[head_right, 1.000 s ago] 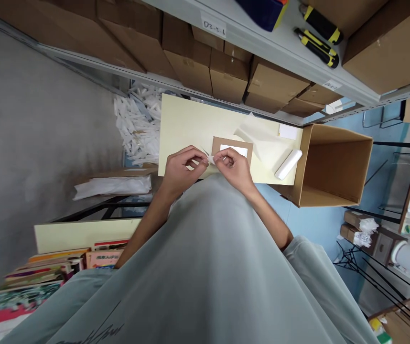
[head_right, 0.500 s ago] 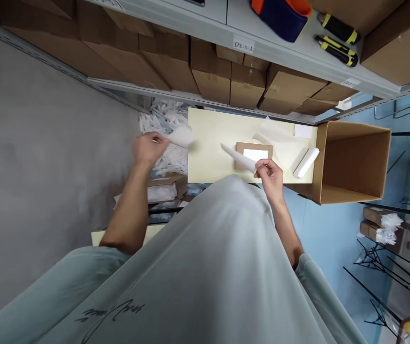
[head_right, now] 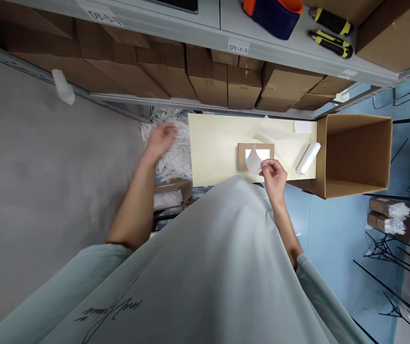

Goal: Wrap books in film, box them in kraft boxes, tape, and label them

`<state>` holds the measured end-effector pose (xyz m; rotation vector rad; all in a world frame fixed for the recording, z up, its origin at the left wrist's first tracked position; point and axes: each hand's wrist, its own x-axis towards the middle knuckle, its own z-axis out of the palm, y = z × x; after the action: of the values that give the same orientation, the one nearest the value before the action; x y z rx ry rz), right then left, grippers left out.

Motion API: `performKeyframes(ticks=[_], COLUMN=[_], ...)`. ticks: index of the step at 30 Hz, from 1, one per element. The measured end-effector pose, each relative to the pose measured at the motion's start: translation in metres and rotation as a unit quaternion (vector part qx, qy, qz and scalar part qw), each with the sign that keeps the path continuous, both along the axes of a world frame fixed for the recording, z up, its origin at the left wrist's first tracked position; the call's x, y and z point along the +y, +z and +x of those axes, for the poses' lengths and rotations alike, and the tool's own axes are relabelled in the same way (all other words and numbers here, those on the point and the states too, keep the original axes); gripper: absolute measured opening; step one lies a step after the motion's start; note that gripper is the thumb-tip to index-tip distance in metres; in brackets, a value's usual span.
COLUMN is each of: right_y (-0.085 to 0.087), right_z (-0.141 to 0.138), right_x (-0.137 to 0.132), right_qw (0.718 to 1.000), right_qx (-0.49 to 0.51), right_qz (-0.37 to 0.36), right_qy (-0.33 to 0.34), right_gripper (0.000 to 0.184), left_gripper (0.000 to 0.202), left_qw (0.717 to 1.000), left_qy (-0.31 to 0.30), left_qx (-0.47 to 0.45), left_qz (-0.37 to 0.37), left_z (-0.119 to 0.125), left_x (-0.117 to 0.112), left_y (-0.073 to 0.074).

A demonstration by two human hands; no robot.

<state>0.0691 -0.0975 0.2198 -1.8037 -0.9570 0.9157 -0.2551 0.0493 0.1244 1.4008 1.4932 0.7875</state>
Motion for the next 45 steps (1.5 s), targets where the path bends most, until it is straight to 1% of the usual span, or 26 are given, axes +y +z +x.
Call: performKeyframes(ticks=[1, 2, 3, 4, 5, 6, 8, 9, 11, 14, 17, 19, 23, 26, 28, 31, 32, 33, 34, 35, 37, 39, 41, 45], right_y=[-0.001, -0.003, -0.003, -0.004, -0.005, -0.006, -0.009, -0.012, -0.018, -0.029, -0.040, -0.048, -0.063, -0.070, -0.072, -0.070, -0.068, -0.065, -0.063, -0.060, -0.056, -0.054, -0.053, -0.053], right_z=[0.000, 0.001, 0.001, 0.002, 0.004, 0.006, 0.013, 0.017, 0.027, 0.042, 0.056, 0.066, 0.084, 0.095, 0.102, 0.111, 0.114, 0.118, 0.122, 0.126, 0.136, 0.146, 0.154, 0.162], right_x=[0.002, 0.004, 0.006, 0.008, 0.010, 0.011, 0.012, 0.012, 0.012, 0.011, 0.010, 0.011, 0.015, 0.020, 0.024, 0.029, 0.031, 0.034, 0.037, 0.041, 0.051, 0.062, 0.070, 0.075], right_qw=[1.000, 0.998, 0.994, 0.988, 0.980, 0.971, 0.950, 0.939, 0.919, 0.896, 0.883, 0.877, 0.868, 0.867, 0.865, 0.846, 0.843, 0.847, 0.859, 0.876, 0.909, 0.923, 0.922, 0.905], right_qx=[-0.022, -0.050, -0.081, -0.114, -0.144, -0.169, -0.202, -0.214, -0.232, -0.252, -0.259, -0.260, -0.260, -0.255, -0.250, -0.222, -0.207, -0.195, -0.188, -0.187, -0.200, -0.216, -0.223, -0.223], right_qz=[0.017, 0.037, 0.060, 0.085, 0.110, 0.133, 0.168, 0.179, 0.188, 0.181, 0.163, 0.152, 0.138, 0.111, 0.083, 0.047, 0.040, 0.036, 0.037, 0.041, 0.054, 0.063, 0.063, 0.048], right_qy=[0.007, 0.019, 0.035, 0.055, 0.080, 0.107, 0.169, 0.200, 0.257, 0.318, 0.356, 0.375, 0.400, 0.413, 0.427, 0.483, 0.494, 0.493, 0.475, 0.443, 0.363, 0.312, 0.311, 0.358], right_gripper=[0.025, 0.025, 0.026, 0.025, 0.025, 0.023, 0.019, 0.018, 0.016, 0.016, 0.017, 0.020, 0.024, 0.025, 0.025, 0.022, 0.022, 0.023, 0.025, 0.027, 0.031, 0.031, 0.030, 0.030], left_gripper=[0.044, 0.048, 0.047, 0.048, 0.050, 0.052, 0.056, 0.057, 0.058, 0.058, 0.058, 0.056, 0.052, 0.045, 0.041, 0.037, 0.037, 0.038, 0.038, 0.038, 0.036, 0.031, 0.028, 0.027], left_qw=[0.999, 0.995, 0.979, 0.955, 0.933, 0.916, 0.891, 0.884, 0.877, 0.877, 0.885, 0.892, 0.907, 0.914, 0.919, 0.935, 0.943, 0.952, 0.962, 0.972, 0.988, 0.995, 0.998, 0.998], left_qy=[0.001, -0.020, -0.035, -0.038, -0.030, -0.016, 0.020, 0.039, 0.075, 0.122, 0.172, 0.196, 0.207, 0.215, 0.221, 0.224, 0.220, 0.211, 0.194, 0.170, 0.107, 0.046, 0.010, -0.029], left_qx=[-0.022, -0.057, -0.147, -0.236, -0.302, -0.344, -0.396, -0.407, -0.416, -0.409, -0.379, -0.356, -0.322, -0.296, -0.276, -0.229, -0.208, -0.185, -0.161, -0.137, -0.095, -0.067, -0.050, -0.035], left_qz=[-0.040, -0.077, -0.137, -0.175, -0.194, -0.207, -0.222, -0.226, -0.230, -0.223, -0.208, -0.198, -0.178, -0.173, -0.174, -0.153, -0.138, -0.122, -0.104, -0.087, -0.062, -0.049, -0.042, -0.035], left_z=[0.020, 0.042, 0.065, 0.087, 0.108, 0.125, 0.151, 0.159, 0.170, 0.182, 0.198, 0.211, 0.234, 0.247, 0.253, 0.256, 0.255, 0.253, 0.250, 0.247, 0.240, 0.233, 0.228, 0.223], left_x=[-0.008, -0.020, -0.033, -0.047, -0.060, -0.070, -0.083, -0.086, -0.088, -0.090, -0.094, -0.096, -0.095, -0.092, -0.091, -0.091, -0.091, -0.091, -0.092, -0.092, -0.094, -0.096, -0.097, -0.100], left_y=[0.000, 0.001, 0.004, 0.010, 0.016, 0.022, 0.033, 0.036, 0.037, 0.030, 0.023, 0.021, 0.022, 0.021, 0.016, 0.007, 0.004, 0.003, 0.003, 0.003, 0.008, 0.015, 0.021, 0.026])
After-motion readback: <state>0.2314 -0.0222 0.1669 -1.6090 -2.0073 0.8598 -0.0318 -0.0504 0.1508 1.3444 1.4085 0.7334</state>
